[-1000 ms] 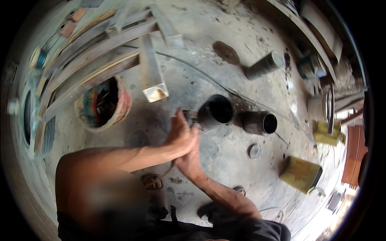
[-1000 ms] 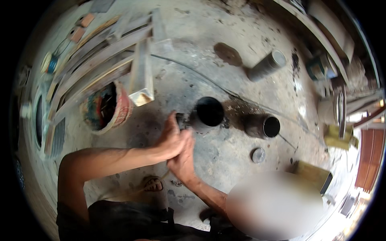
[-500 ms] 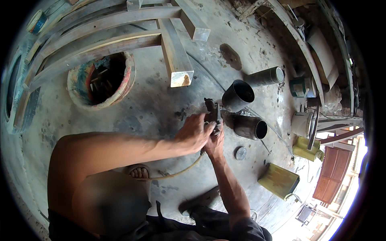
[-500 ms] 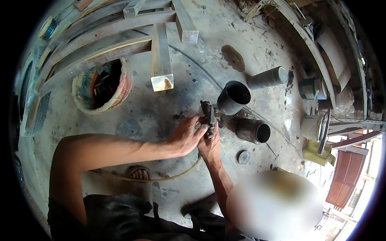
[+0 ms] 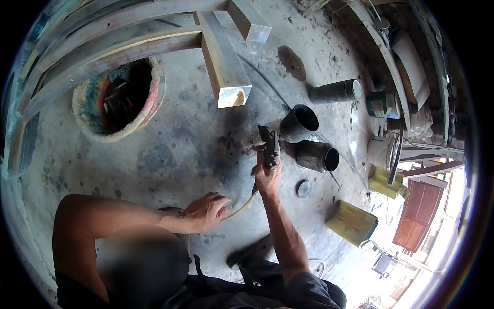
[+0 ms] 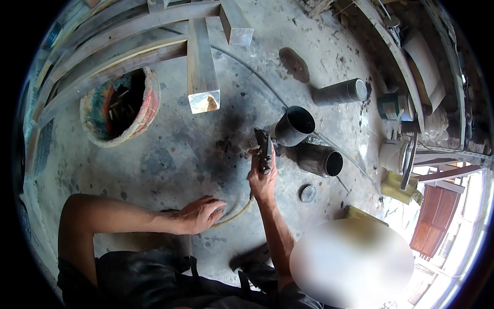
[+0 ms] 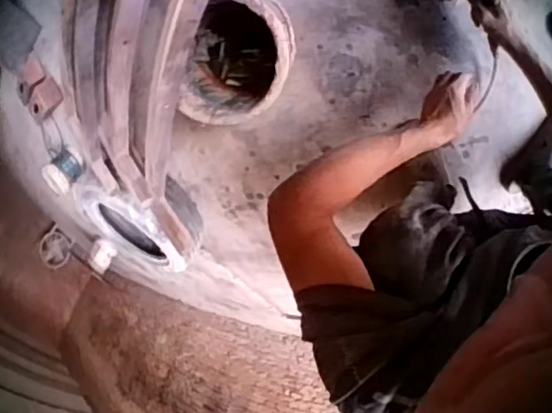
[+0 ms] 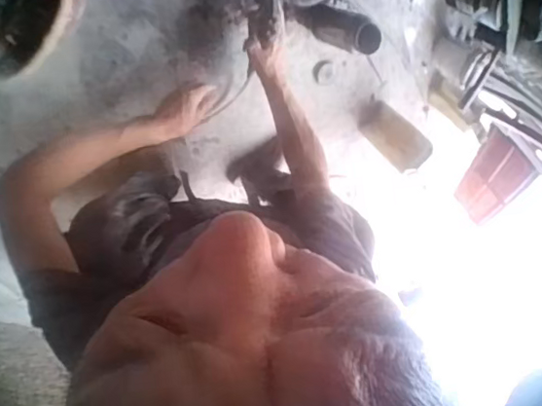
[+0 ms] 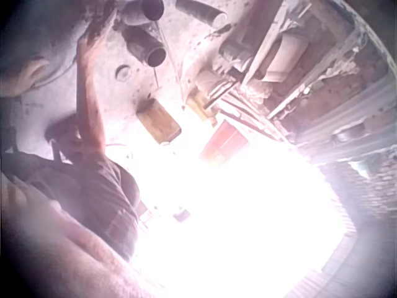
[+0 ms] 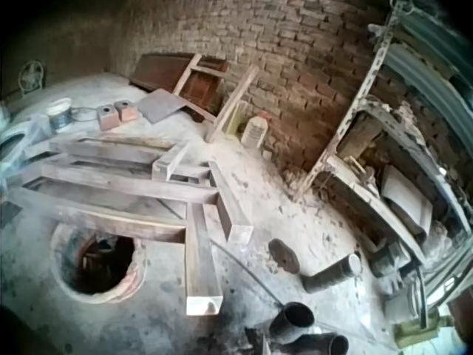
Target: The person cleans a paint sprayer by repeatedly flushing it with a solvent. They pour solvent from a yellow container into the sprayer's cup, then spray the solvent onto the floor to clear the nozzle and internal passages. This process is repeated multiple times.
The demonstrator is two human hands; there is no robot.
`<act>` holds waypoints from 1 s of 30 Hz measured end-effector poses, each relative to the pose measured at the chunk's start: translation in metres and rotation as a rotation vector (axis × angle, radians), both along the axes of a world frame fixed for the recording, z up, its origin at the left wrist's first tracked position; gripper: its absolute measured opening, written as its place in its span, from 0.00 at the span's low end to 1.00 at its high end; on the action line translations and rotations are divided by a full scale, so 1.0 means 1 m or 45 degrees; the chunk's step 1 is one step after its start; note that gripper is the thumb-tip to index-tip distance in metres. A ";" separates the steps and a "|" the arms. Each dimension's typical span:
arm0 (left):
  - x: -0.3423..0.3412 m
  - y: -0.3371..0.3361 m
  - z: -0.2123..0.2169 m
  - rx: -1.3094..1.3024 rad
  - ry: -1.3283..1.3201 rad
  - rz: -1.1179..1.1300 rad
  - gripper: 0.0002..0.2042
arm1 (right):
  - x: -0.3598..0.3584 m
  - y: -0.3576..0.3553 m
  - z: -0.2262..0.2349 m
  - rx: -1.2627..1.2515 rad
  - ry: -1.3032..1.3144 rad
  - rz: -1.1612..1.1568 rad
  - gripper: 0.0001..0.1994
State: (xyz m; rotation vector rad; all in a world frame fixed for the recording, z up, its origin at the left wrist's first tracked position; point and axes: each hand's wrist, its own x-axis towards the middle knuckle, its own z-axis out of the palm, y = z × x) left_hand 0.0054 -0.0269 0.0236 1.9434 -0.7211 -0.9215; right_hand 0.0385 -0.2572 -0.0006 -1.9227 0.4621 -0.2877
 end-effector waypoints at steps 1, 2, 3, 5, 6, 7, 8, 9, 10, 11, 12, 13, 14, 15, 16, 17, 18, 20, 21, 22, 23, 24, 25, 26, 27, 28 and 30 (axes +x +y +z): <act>-0.002 -0.001 0.002 -0.008 0.028 -0.029 0.16 | -0.001 -0.005 -0.005 -0.152 -0.092 0.042 0.24; -0.003 -0.001 0.002 -0.005 0.053 -0.050 0.16 | -0.002 -0.005 -0.006 -0.164 -0.039 0.042 0.23; -0.003 -0.001 0.002 -0.014 0.059 -0.052 0.15 | -0.003 -0.004 -0.006 -0.178 0.015 0.042 0.23; -0.003 -0.002 0.001 -0.034 0.071 -0.057 0.15 | -0.003 -0.002 -0.005 -0.141 0.088 0.029 0.21; -0.004 -0.001 0.001 -0.032 0.073 -0.088 0.14 | -0.003 0.001 -0.004 -0.091 0.107 0.016 0.21; -0.004 0.000 0.000 -0.029 0.075 -0.119 0.13 | -0.003 0.003 -0.004 -0.040 0.126 0.004 0.20; -0.004 0.002 0.000 -0.029 0.075 -0.152 0.13 | -0.003 0.002 -0.004 -0.051 0.115 0.022 0.20; -0.005 0.003 -0.001 -0.035 0.085 -0.163 0.12 | -0.003 0.001 -0.005 -0.062 0.104 0.040 0.19; -0.007 0.004 0.000 -0.040 0.094 -0.174 0.12 | -0.003 0.000 -0.006 -0.072 0.093 0.060 0.19; -0.007 0.005 0.001 -0.044 0.105 -0.182 0.11 | -0.001 0.001 -0.002 0.027 0.154 0.023 0.19; -0.006 0.006 0.003 -0.032 0.129 -0.204 0.12 | 0.001 0.003 0.005 0.127 0.214 -0.013 0.19; -0.004 0.007 0.004 -0.019 0.154 -0.224 0.13 | 0.003 0.003 0.005 0.119 0.206 -0.004 0.19; -0.004 0.006 0.005 -0.010 0.178 -0.248 0.14 | 0.005 0.001 0.007 0.108 0.197 0.001 0.19; -0.006 0.006 0.004 -0.021 0.171 -0.242 0.14 | 0.008 -0.002 0.002 -0.009 0.118 0.051 0.19; -0.006 0.006 0.002 -0.032 0.164 -0.234 0.13 | 0.009 -0.004 -0.002 -0.126 0.039 0.101 0.19; -0.006 0.005 0.002 -0.044 0.156 -0.228 0.13 | 0.008 -0.003 -0.005 -0.076 0.048 0.074 0.18; -0.006 0.004 0.002 -0.054 0.148 -0.229 0.13 | 0.008 -0.003 -0.007 -0.044 0.047 0.065 0.18; -0.005 0.002 0.001 -0.072 0.135 -0.230 0.12 | 0.009 -0.003 -0.010 0.024 0.044 0.048 0.19; -0.006 0.001 0.002 -0.085 0.120 -0.208 0.11 | 0.009 -0.002 -0.011 0.045 0.080 0.048 0.19; -0.007 0.001 0.002 -0.098 0.105 -0.187 0.11 | 0.009 -0.001 -0.012 0.066 0.115 0.048 0.20; -0.007 0.000 0.002 -0.113 0.088 -0.168 0.11 | 0.009 -0.001 -0.012 0.084 0.148 0.045 0.20; -0.007 -0.001 0.002 -0.119 0.089 -0.166 0.11 | 0.008 -0.002 -0.014 0.051 0.129 0.042 0.20; -0.007 -0.001 0.003 -0.125 0.089 -0.164 0.11 | 0.007 -0.003 -0.019 0.018 0.109 0.039 0.20; -0.007 -0.001 0.003 -0.128 0.090 -0.159 0.11 | 0.009 -0.002 -0.019 -0.012 0.090 0.039 0.20; -0.007 0.000 0.003 -0.123 0.092 -0.160 0.10 | 0.009 -0.001 -0.018 -0.053 0.071 0.053 0.20; -0.007 0.000 0.003 -0.118 0.094 -0.161 0.10 | 0.009 -0.001 -0.016 -0.094 0.051 0.067 0.20; -0.007 0.000 0.001 -0.115 0.108 -0.165 0.10 | 0.010 -0.002 -0.015 -0.121 -0.001 0.085 0.21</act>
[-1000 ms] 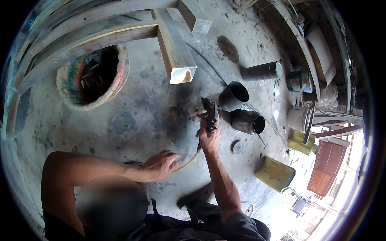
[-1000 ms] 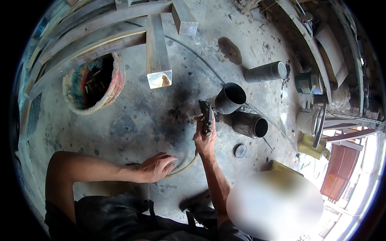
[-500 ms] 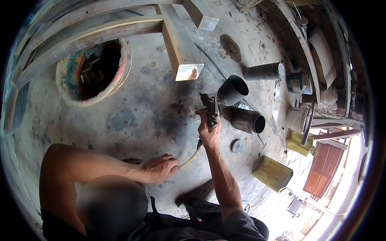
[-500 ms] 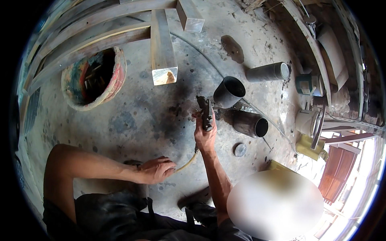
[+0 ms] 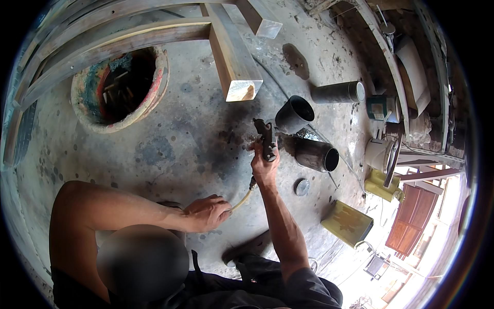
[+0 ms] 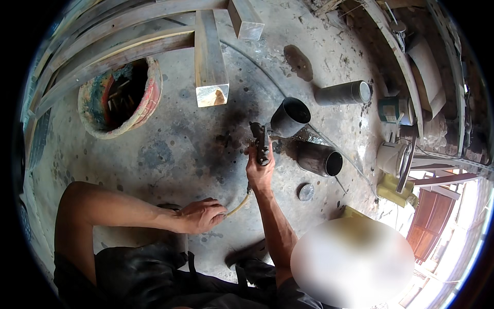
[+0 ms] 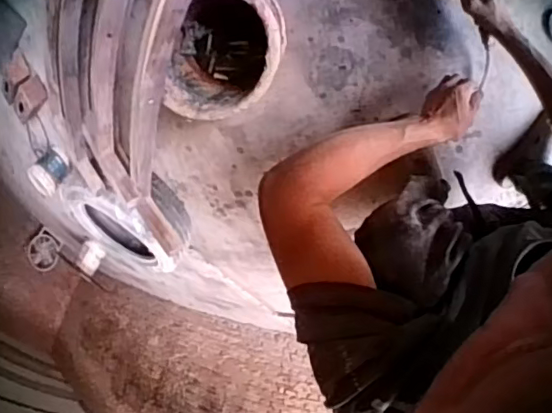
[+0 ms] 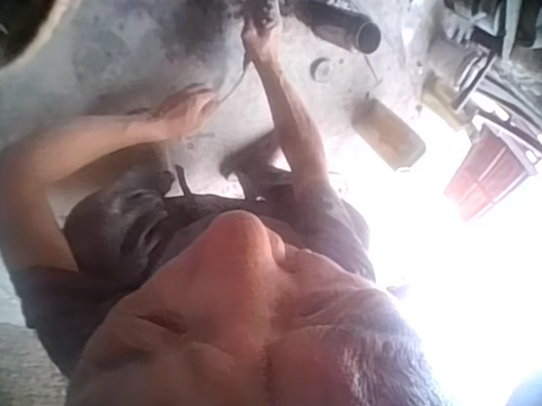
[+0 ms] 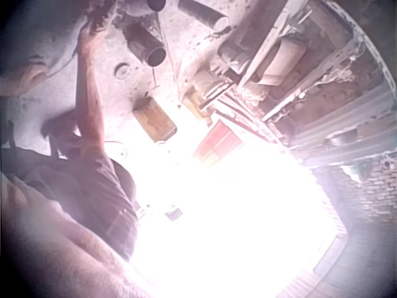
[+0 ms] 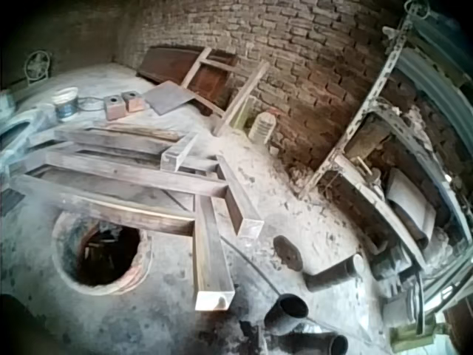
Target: The person cleans a paint sprayer by repeatedly flushing it with a solvent. They pour solvent from a yellow container into the sprayer's cup, then spray the solvent onto the floor to clear the nozzle and internal passages. This process is repeated multiple times.
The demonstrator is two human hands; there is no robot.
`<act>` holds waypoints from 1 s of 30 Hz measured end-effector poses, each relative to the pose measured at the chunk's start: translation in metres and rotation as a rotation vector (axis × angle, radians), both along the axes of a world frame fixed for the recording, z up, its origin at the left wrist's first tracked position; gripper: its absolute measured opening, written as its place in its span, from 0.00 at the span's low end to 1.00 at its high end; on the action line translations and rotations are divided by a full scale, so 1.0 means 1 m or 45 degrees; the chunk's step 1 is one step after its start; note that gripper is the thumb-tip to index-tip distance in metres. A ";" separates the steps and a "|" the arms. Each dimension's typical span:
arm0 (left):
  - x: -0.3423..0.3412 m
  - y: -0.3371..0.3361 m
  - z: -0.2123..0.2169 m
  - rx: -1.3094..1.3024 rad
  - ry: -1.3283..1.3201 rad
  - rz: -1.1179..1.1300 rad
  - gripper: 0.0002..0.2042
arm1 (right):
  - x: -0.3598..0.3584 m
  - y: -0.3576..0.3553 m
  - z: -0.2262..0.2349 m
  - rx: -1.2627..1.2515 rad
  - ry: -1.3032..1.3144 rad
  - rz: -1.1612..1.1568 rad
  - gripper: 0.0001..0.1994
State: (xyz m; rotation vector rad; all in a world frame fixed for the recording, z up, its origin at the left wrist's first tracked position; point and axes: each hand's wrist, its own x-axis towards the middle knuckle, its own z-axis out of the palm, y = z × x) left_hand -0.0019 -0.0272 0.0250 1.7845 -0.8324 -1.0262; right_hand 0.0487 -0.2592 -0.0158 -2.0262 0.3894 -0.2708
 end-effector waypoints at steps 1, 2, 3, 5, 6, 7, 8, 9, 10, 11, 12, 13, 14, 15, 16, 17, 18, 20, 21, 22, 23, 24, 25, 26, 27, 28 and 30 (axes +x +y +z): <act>0.000 0.000 -0.001 0.003 0.012 -0.001 0.10 | 0.001 -0.001 -0.003 0.019 -0.031 0.008 0.21; 0.000 0.000 -0.001 0.007 0.024 -0.001 0.10 | 0.003 -0.001 -0.004 0.039 -0.062 0.018 0.21; -0.001 0.001 -0.001 0.015 0.024 -0.010 0.10 | 0.002 -0.001 -0.003 0.031 -0.016 0.021 0.21; 0.000 0.001 0.000 0.029 0.025 -0.030 0.10 | -0.003 -0.003 0.001 0.014 0.077 0.026 0.21; 0.001 0.001 0.002 0.040 0.021 -0.063 0.10 | -0.004 -0.003 0.001 0.071 0.088 0.001 0.21; 0.003 0.000 0.002 0.052 0.017 -0.097 0.10 | -0.005 -0.002 0.001 0.128 0.099 -0.023 0.21; 0.004 0.000 0.002 0.067 0.012 -0.130 0.11 | -0.006 -0.001 0.000 0.188 0.108 -0.048 0.21; 0.004 0.001 0.003 0.056 0.003 -0.126 0.11 | -0.008 -0.003 -0.003 0.151 0.103 -0.026 0.21; 0.004 0.001 0.003 0.046 -0.006 -0.122 0.11 | -0.010 -0.005 -0.008 0.113 0.097 -0.004 0.21; 0.003 0.002 0.003 0.036 -0.014 -0.117 0.11 | -0.009 -0.004 -0.006 0.076 0.092 0.019 0.21; 0.003 0.002 0.003 0.039 -0.014 -0.117 0.11 | -0.008 -0.001 -0.005 0.072 0.086 0.015 0.21; 0.003 0.003 0.002 0.043 -0.013 -0.117 0.11 | -0.008 0.001 -0.003 0.068 0.080 0.011 0.22; 0.003 0.003 0.002 0.043 -0.013 -0.119 0.11 | -0.007 0.003 0.000 0.062 0.074 0.005 0.22; 0.002 0.003 0.002 0.042 -0.021 -0.117 0.11 | -0.007 0.003 -0.001 0.130 0.103 -0.020 0.22; 0.002 0.003 0.001 0.041 -0.029 -0.115 0.11 | -0.007 0.002 -0.003 0.198 0.133 -0.046 0.22; 0.002 0.004 0.000 0.040 -0.038 -0.112 0.11 | -0.008 0.000 -0.005 0.197 0.126 -0.040 0.22; 0.001 0.004 -0.001 0.037 -0.046 -0.112 0.10 | -0.008 -0.001 -0.007 0.197 0.120 -0.035 0.22; 0.001 0.004 -0.002 0.033 -0.062 -0.112 0.10 | -0.009 -0.004 -0.008 0.059 0.037 0.038 0.22; 0.001 0.004 -0.002 0.039 -0.056 -0.117 0.10 | -0.010 -0.004 -0.008 0.086 0.064 0.022 0.22; 0.002 0.004 -0.002 0.045 -0.051 -0.122 0.10 | -0.010 -0.004 -0.007 0.113 0.091 0.005 0.22; 0.002 0.003 -0.002 0.052 -0.045 -0.127 0.10 | -0.010 -0.004 -0.006 0.141 0.119 -0.012 0.22; 0.002 0.003 -0.001 0.056 -0.048 -0.135 0.10 | -0.009 -0.002 -0.005 0.090 0.090 0.001 0.22; 0.002 0.003 -0.001 0.061 -0.051 -0.142 0.10 | -0.009 0.000 -0.004 0.039 0.062 0.014 0.22; 0.002 0.003 -0.002 0.066 -0.055 -0.151 0.10 | -0.008 0.001 -0.004 -0.011 0.032 0.026 0.22; 0.002 0.003 -0.002 0.058 -0.060 -0.144 0.10 | -0.007 0.001 -0.004 -0.004 0.016 0.032 0.22; 0.003 0.002 -0.002 0.050 -0.065 -0.136 0.10 | -0.006 0.000 -0.005 0.004 0.001 0.037 0.22; 0.001 0.002 -0.008 0.017 -0.093 -0.103 0.10 | -0.006 -0.001 -0.006 0.014 0.019 0.052 0.22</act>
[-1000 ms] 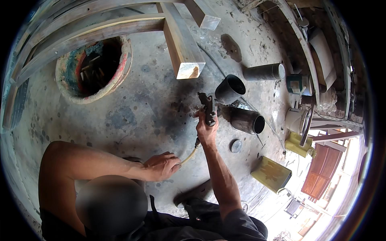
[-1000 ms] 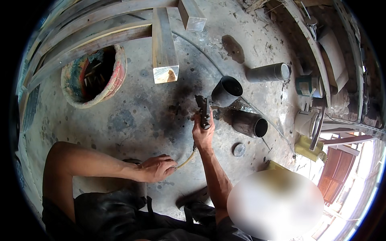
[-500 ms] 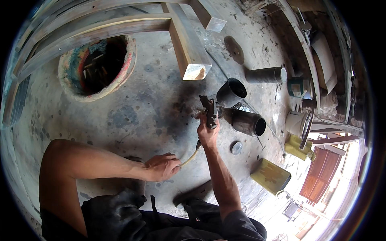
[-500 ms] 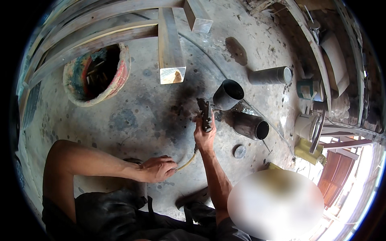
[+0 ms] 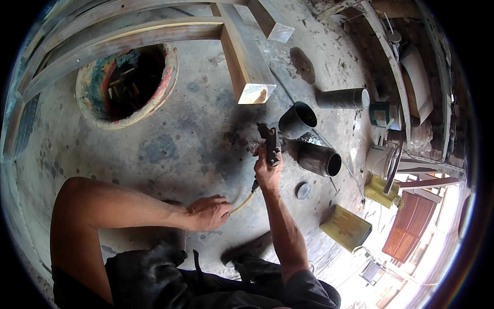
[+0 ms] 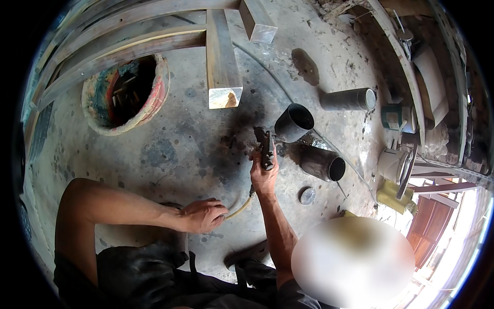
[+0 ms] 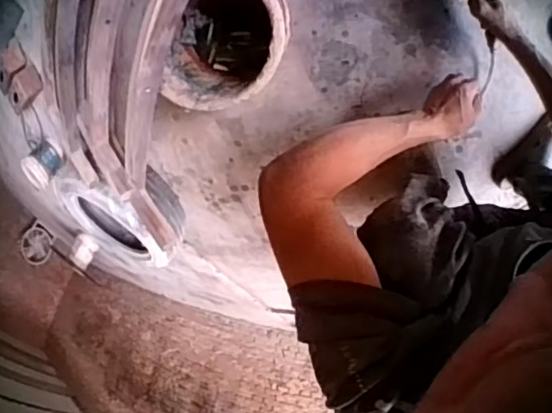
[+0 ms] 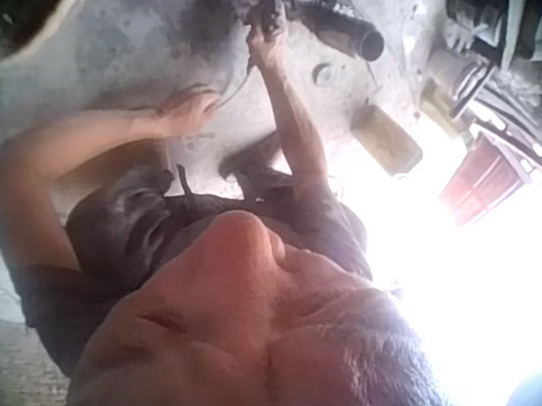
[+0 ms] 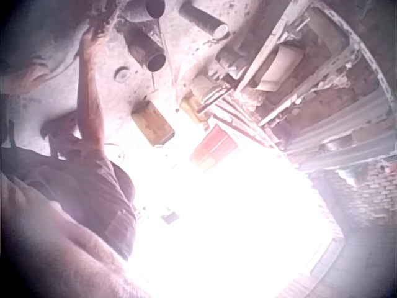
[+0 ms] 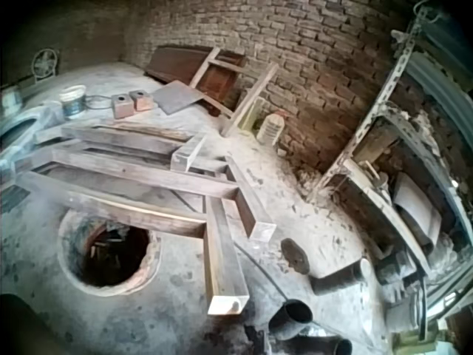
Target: The person cleans a paint sprayer by repeatedly flushing it with a solvent. They pour solvent from a yellow container into the sprayer's cup, then spray the solvent onto the floor to clear the nozzle and internal passages. This process is repeated multiple times.
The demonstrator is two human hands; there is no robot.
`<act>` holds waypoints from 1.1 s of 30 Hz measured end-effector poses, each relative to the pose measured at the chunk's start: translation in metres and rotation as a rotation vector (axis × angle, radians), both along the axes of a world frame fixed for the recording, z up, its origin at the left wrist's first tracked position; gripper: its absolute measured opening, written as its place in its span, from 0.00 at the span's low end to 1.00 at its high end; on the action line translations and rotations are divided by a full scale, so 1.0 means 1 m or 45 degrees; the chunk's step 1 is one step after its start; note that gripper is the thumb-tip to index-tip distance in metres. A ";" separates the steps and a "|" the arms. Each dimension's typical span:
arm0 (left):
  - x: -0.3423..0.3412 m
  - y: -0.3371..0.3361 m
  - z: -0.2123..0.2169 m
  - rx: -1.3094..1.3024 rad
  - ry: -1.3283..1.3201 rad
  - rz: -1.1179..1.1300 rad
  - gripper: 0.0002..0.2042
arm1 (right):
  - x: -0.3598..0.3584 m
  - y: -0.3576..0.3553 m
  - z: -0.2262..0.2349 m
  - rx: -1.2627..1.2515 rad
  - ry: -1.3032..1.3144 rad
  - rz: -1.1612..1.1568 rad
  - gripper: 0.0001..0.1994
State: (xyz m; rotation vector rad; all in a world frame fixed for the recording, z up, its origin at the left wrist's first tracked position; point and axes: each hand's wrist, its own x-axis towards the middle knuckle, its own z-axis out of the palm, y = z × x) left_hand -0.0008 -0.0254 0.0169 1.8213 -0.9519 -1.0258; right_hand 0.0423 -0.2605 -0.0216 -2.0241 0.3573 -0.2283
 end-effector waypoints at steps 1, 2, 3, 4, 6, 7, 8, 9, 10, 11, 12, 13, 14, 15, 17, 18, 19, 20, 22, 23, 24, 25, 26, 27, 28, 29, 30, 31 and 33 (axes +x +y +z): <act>0.000 0.000 -0.003 -0.022 -0.023 0.023 0.10 | -0.003 -0.003 -0.002 0.006 0.033 0.007 0.22; 0.000 -0.001 -0.005 -0.040 -0.046 0.044 0.11 | -0.004 -0.003 -0.001 0.017 0.065 0.012 0.22; 0.001 -0.001 -0.006 -0.080 -0.100 0.027 0.11 | -0.004 -0.003 -0.001 0.008 0.054 0.007 0.22; 0.003 -0.001 -0.008 -0.120 -0.154 0.011 0.11 | -0.004 -0.001 -0.001 0.000 0.044 0.003 0.22; 0.008 -0.002 -0.006 -0.109 -0.147 0.004 0.11 | -0.003 0.002 0.002 0.037 0.066 -0.033 0.22; 0.009 -0.003 -0.003 -0.057 -0.086 0.014 0.11 | -0.002 0.003 0.003 0.084 0.097 -0.064 0.22; 0.009 -0.004 -0.003 -0.005 -0.027 0.023 0.11 | -0.002 0.004 0.004 0.086 0.095 -0.074 0.18; 0.008 -0.004 -0.003 -0.014 -0.031 0.040 0.11 | -0.001 0.004 0.004 0.089 0.093 -0.083 0.15; 0.008 -0.004 -0.003 -0.022 -0.034 0.058 0.11 | -0.001 0.003 0.004 0.048 0.058 -0.071 0.11; 0.008 -0.004 -0.004 -0.030 -0.037 0.077 0.11 | 0.000 0.003 0.004 0.006 0.024 -0.057 0.12; 0.009 -0.004 -0.004 -0.062 -0.073 0.068 0.11 | 0.001 0.004 0.005 -0.002 0.000 -0.074 0.12; 0.010 -0.004 -0.005 -0.095 -0.109 0.058 0.11 | 0.002 0.006 0.005 -0.010 -0.023 -0.091 0.11; 0.012 -0.004 -0.006 -0.127 -0.145 0.049 0.11 | 0.002 0.007 0.005 -0.018 -0.046 -0.108 0.11; 0.013 -0.004 -0.007 -0.120 -0.181 0.026 0.11 | 0.001 0.008 0.004 0.041 0.004 -0.134 0.12; 0.016 -0.006 -0.008 -0.106 -0.254 -0.021 0.11 | -0.002 0.005 0.000 0.115 0.077 -0.141 0.10; 0.017 -0.007 -0.009 -0.093 -0.212 0.032 0.11 | -0.004 0.003 -0.001 0.130 0.100 -0.122 0.10; 0.018 -0.010 -0.010 -0.079 -0.171 0.085 0.11 | -0.006 -0.003 -0.002 0.103 0.098 -0.057 0.14; 0.020 -0.013 -0.009 -0.064 -0.129 0.138 0.11 | -0.006 -0.005 0.001 0.076 0.096 0.007 0.21; 0.029 -0.017 -0.008 -0.022 -0.100 0.195 0.07 | -0.005 0.000 0.004 -0.007 0.009 0.006 0.22; 0.034 -0.019 -0.009 -0.004 -0.087 0.224 0.06 | -0.004 0.002 0.006 -0.052 -0.036 0.005 0.22; 0.039 -0.023 -0.010 -0.017 -0.092 0.282 0.06 | -0.005 0.001 0.006 -0.023 -0.004 0.013 0.22; 0.046 -0.028 -0.011 -0.030 -0.096 0.341 0.06 | -0.006 -0.001 0.004 0.006 0.027 0.021 0.23; 0.053 -0.035 -0.014 -0.049 -0.098 0.394 0.06 | -0.009 -0.004 0.002 0.029 0.059 0.023 0.23; 0.066 -0.038 -0.007 -0.049 -0.069 0.431 0.06 | -0.010 -0.007 -0.001 0.029 0.102 0.043 0.24; 0.077 -0.043 -0.009 -0.070 -0.122 0.424 0.07 | -0.011 -0.007 -0.003 0.046 0.066 0.016 0.24; 0.083 -0.047 -0.010 -0.073 -0.143 0.460 0.07 | -0.010 -0.003 -0.004 0.062 0.030 -0.011 0.24; 0.087 -0.051 -0.010 -0.077 -0.165 0.497 0.07 | -0.009 -0.001 -0.004 0.077 -0.006 -0.038 0.24; 0.087 -0.051 -0.009 -0.041 -0.168 0.470 0.07 | -0.008 -0.002 -0.002 0.056 -0.004 -0.037 0.24; 0.083 -0.048 -0.006 0.043 -0.175 0.420 0.08 | -0.007 -0.002 0.000 0.024 0.003 -0.030 0.25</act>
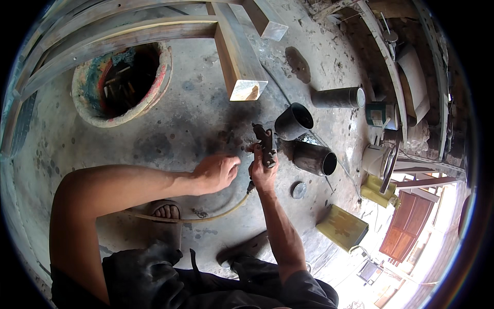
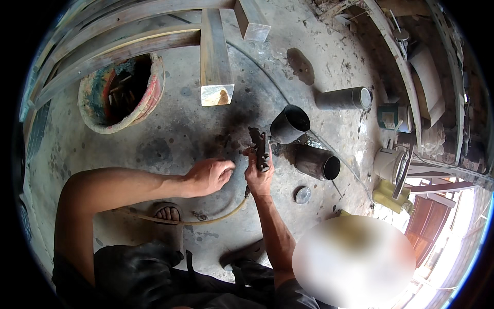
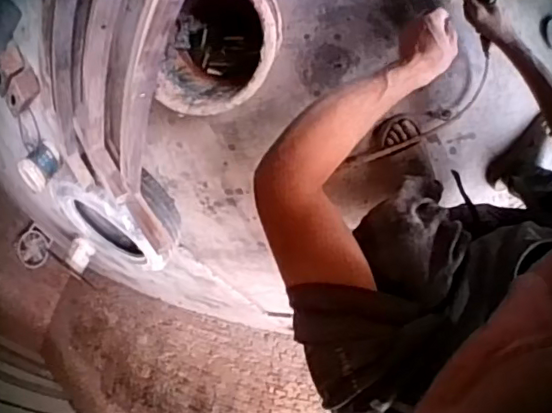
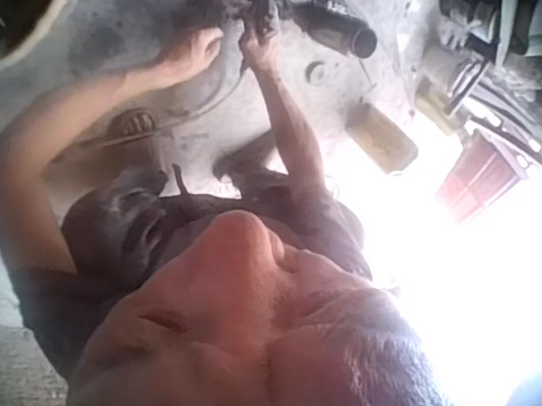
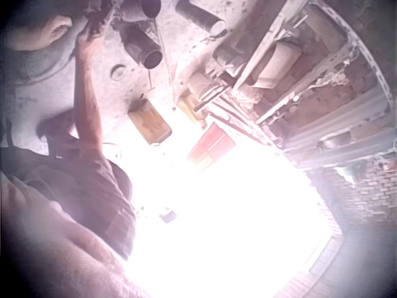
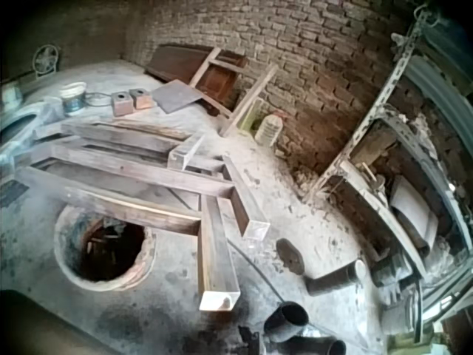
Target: The person cleans a paint sprayer by repeatedly flushing it with a solvent. They pour solvent from a yellow container into the sprayer's cup, then spray the solvent onto the floor to clear the nozzle and internal passages. This process is repeated multiple times.
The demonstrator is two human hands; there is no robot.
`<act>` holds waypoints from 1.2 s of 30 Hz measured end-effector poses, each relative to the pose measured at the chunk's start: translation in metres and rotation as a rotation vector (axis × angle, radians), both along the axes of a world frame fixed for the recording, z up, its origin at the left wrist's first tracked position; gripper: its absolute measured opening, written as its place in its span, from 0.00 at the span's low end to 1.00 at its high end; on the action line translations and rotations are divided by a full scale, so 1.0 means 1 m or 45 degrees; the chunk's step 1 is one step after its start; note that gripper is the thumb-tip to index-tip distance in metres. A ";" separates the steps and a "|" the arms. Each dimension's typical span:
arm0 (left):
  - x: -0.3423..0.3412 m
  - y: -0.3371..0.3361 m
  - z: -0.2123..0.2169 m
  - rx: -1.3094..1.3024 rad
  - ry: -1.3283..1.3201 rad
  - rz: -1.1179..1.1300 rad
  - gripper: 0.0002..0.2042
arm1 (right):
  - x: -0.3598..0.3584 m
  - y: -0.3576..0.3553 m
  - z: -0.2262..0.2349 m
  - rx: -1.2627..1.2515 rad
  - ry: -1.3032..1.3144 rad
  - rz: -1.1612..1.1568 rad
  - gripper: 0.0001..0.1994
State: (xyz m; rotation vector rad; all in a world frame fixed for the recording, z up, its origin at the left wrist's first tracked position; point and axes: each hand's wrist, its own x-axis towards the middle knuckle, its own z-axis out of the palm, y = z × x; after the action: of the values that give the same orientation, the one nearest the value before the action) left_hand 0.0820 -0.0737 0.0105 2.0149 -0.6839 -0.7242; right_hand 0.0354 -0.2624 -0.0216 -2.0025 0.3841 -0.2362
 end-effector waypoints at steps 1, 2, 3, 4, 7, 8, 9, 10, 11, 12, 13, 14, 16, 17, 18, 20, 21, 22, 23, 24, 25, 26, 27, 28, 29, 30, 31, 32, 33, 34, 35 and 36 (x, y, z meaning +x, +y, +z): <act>-0.004 0.003 0.002 -0.003 0.020 -0.016 0.08 | 0.000 -0.001 0.002 0.004 0.057 0.018 0.25; -0.012 0.010 0.002 -0.002 0.037 -0.030 0.09 | 0.000 -0.001 0.006 0.012 0.110 0.038 0.25; -0.019 0.016 0.000 -0.007 0.056 -0.047 0.09 | -0.001 -0.003 0.007 0.014 0.165 0.056 0.26; -0.024 0.019 -0.004 -0.002 0.081 -0.096 0.10 | -0.002 -0.003 0.005 0.058 0.170 0.050 0.26; -0.029 0.024 0.001 0.074 0.172 -0.177 0.11 | -0.004 -0.002 0.000 0.092 0.108 0.027 0.26; -0.030 0.025 0.000 0.049 0.161 -0.163 0.11 | 0.000 0.004 0.002 0.035 0.034 0.029 0.26; -0.031 0.026 -0.001 0.050 0.170 -0.162 0.11 | 0.003 0.007 0.004 -0.022 -0.041 0.031 0.26; -0.031 0.027 -0.003 0.051 0.178 -0.161 0.11 | 0.002 0.007 0.005 -0.005 -0.009 0.033 0.26; -0.031 0.028 -0.003 0.050 0.186 -0.159 0.11 | 0.002 0.007 0.006 0.009 0.023 0.035 0.26; -0.031 0.027 -0.003 0.045 0.178 -0.160 0.11 | 0.001 0.006 0.007 0.023 0.055 0.038 0.26; -0.031 0.026 -0.003 0.040 0.169 -0.162 0.11 | 0.000 0.004 0.004 0.034 0.059 0.037 0.26; -0.032 0.026 -0.004 0.039 0.160 -0.164 0.11 | 0.000 0.003 0.001 0.048 0.064 0.035 0.26; -0.033 0.026 -0.005 0.026 0.155 -0.148 0.11 | -0.002 0.004 -0.002 0.062 0.063 0.018 0.26; -0.034 0.026 -0.006 0.023 0.154 -0.137 0.11 | 0.001 0.010 0.005 0.065 0.059 0.007 0.25; -0.033 0.027 -0.007 0.022 0.165 -0.122 0.09 | 0.002 0.014 0.009 0.068 0.055 -0.004 0.25; -0.029 0.025 -0.008 0.013 0.184 -0.101 0.08 | 0.001 0.009 0.004 0.035 0.067 0.038 0.25; -0.025 0.023 -0.008 0.007 0.166 -0.065 0.08 | -0.001 0.006 0.002 0.014 0.072 0.056 0.25; -0.019 0.019 -0.009 0.001 0.147 -0.031 0.08 | -0.002 0.004 0.000 0.030 0.079 0.049 0.24; -0.012 0.015 -0.009 -0.003 0.129 0.004 0.09 | -0.003 0.003 -0.001 0.049 0.086 0.042 0.24; -0.003 0.011 -0.011 -0.043 0.110 0.078 0.08 | -0.003 0.004 -0.001 0.073 0.093 0.040 0.23; 0.005 0.007 -0.012 -0.005 0.116 0.124 0.08 | -0.002 0.007 0.001 0.056 0.078 0.040 0.23; 0.012 0.002 -0.013 0.030 0.124 0.169 0.08 | -0.001 0.010 0.006 0.036 0.065 0.040 0.22; 0.019 -0.001 -0.013 0.065 0.133 0.214 0.08 | -0.001 0.011 0.008 0.016 0.053 0.039 0.22; 0.024 -0.003 -0.013 0.058 0.159 0.230 0.09 | -0.003 0.009 0.006 0.045 0.078 0.042 0.22; 0.028 -0.004 -0.015 0.051 0.183 0.245 0.10 | -0.004 0.008 0.004 0.076 0.101 0.043 0.22; 0.032 -0.006 -0.017 0.044 0.206 0.260 0.11 | -0.006 0.006 0.003 0.106 0.124 0.044 0.22; 0.036 -0.008 -0.019 0.011 0.179 0.325 0.11 | -0.007 0.005 0.002 0.114 0.101 0.046 0.22; 0.039 -0.009 -0.025 -0.018 0.154 0.397 0.12 | -0.006 0.009 0.004 0.128 0.080 0.054 0.22; 0.044 -0.012 -0.033 -0.050 0.125 0.466 0.13 | -0.005 0.012 0.006 0.139 0.056 0.060 0.22; 0.052 -0.015 -0.041 -0.063 0.040 0.507 0.13 | -0.004 0.015 0.006 0.141 0.011 0.063 0.22; 0.062 -0.019 -0.045 -0.101 0.066 0.509 0.15 | -0.004 0.016 0.004 0.143 -0.033 0.065 0.22; 0.073 -0.024 -0.037 -0.089 0.174 0.436 0.16 | -0.004 0.016 0.003 0.140 -0.077 0.062 0.22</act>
State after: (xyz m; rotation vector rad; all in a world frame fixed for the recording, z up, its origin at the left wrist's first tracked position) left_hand 0.1552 -0.0979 -0.0265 1.9323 -0.2704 -0.6163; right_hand 0.0314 -0.2463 -0.0187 -1.8897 0.3032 -0.2398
